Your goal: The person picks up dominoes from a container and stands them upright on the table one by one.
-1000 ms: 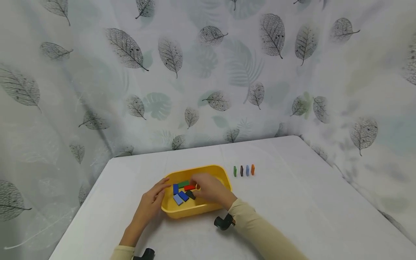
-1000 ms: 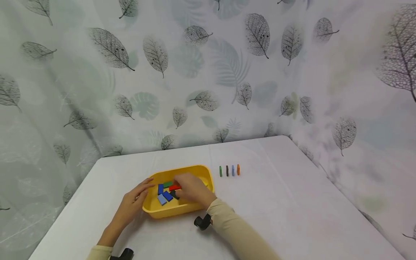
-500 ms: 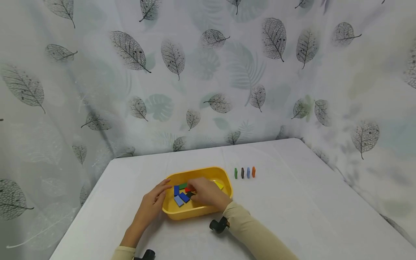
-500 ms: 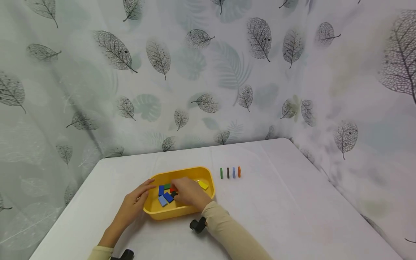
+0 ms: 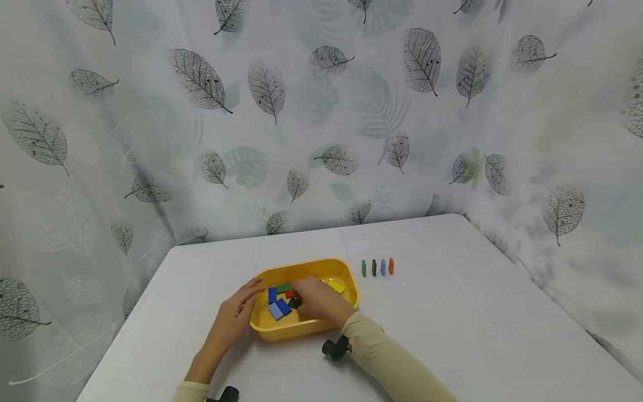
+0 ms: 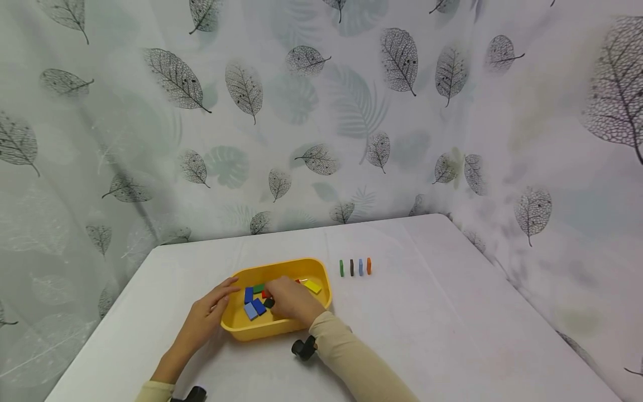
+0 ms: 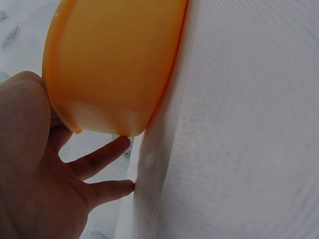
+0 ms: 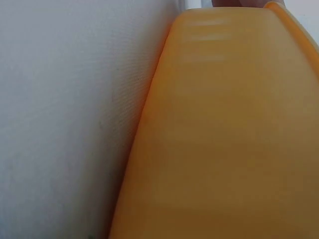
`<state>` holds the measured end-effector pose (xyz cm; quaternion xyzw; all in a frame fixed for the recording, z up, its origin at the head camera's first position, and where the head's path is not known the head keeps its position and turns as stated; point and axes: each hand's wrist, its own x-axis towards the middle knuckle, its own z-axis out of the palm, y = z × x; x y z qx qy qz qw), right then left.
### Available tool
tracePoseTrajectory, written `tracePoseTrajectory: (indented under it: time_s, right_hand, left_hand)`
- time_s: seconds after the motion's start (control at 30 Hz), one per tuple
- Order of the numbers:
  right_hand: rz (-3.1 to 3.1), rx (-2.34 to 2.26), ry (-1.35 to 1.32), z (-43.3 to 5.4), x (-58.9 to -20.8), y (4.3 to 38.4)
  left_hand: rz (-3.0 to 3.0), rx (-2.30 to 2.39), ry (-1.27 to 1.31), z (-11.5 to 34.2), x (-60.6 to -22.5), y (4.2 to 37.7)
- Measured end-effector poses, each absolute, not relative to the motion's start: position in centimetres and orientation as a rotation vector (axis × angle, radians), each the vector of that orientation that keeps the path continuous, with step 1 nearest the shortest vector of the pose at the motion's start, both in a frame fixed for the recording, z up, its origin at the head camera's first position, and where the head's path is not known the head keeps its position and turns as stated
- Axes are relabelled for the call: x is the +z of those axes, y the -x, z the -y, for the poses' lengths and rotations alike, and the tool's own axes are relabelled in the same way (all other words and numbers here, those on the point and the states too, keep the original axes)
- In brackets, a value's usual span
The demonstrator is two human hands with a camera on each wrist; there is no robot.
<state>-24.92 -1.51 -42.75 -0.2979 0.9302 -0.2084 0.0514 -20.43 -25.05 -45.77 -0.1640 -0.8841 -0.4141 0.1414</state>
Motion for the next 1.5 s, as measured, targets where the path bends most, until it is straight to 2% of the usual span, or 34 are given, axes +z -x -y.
tracePoseTrajectory:
  time_s: [0.27,1.1,1.5]
  right_hand:
    - [-2.874,-0.446,0.882,1.58,-42.47,24.77]
    - [-2.860,-0.592,1.050,1.16,-42.86,24.59]
    - [-2.853,-0.662,1.004,0.96,-43.01,24.73]
  left_hand:
    - [2.542,-1.181,0.487,25.19,-45.86,20.57]
    - [2.543,-1.184,0.502,25.18,-46.12,20.58]
    - [2.549,-1.176,0.483,24.91,-46.07,20.58]
